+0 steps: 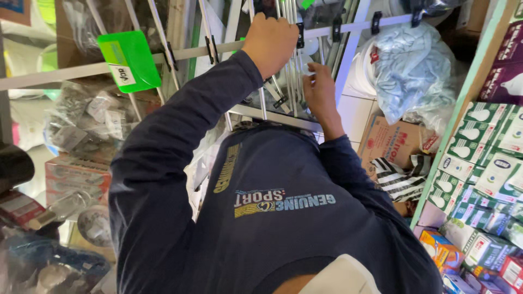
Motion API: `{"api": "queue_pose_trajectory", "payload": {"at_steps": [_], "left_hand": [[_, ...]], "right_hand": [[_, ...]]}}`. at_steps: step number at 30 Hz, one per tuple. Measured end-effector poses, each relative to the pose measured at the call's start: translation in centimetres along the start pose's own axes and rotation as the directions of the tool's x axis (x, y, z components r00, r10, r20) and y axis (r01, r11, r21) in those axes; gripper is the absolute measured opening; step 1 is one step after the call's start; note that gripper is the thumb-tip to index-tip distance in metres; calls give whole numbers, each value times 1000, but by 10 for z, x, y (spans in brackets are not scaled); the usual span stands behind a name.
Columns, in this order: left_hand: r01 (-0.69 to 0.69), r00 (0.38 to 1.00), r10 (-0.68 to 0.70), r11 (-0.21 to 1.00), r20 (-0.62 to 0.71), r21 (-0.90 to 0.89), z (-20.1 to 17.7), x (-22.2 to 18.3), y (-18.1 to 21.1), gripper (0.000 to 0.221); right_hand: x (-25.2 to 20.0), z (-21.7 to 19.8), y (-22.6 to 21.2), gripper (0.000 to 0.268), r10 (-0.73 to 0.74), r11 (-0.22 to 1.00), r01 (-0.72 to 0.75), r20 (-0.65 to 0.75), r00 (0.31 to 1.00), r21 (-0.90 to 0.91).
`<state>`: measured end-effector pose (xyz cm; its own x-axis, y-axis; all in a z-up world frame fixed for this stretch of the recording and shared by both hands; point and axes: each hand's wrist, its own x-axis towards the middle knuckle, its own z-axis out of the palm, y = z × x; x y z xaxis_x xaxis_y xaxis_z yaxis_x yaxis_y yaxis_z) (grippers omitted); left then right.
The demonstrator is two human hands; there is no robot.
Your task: The person assembles a television antenna by inserting aluminum rods into the main frame and securing them by hand.
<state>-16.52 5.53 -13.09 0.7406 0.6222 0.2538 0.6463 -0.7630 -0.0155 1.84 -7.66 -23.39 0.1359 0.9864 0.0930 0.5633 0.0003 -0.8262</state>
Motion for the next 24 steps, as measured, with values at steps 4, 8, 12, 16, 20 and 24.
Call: {"api": "queue_pose_trajectory", "payload": {"at_steps": [4,8,12,16,20,24], "left_hand": [[-21,1000,22,997,12,-81,-5,6,8,11],[-19,997,25,997,79,-69,-6,5,18,14],[-34,998,37,996,42,-82,-7,-1,21,11],[-30,1000,30,999,5,-15,-8,-3,26,7],[-20,1000,21,998,-11,64,-5,-5,29,5],[-10,1000,10,993,5,114,3,-6,30,5]], "right_hand": [[11,5,12,49,-162,947,199,161,974,-252],[26,17,35,44,-132,943,208,278,951,-261],[33,19,36,32,-123,943,201,285,951,-264],[40,8,22,49,-76,968,129,235,969,-216],[38,-2,19,44,-68,971,122,252,965,-205],[37,-4,29,42,-266,947,296,212,941,-125]]}}
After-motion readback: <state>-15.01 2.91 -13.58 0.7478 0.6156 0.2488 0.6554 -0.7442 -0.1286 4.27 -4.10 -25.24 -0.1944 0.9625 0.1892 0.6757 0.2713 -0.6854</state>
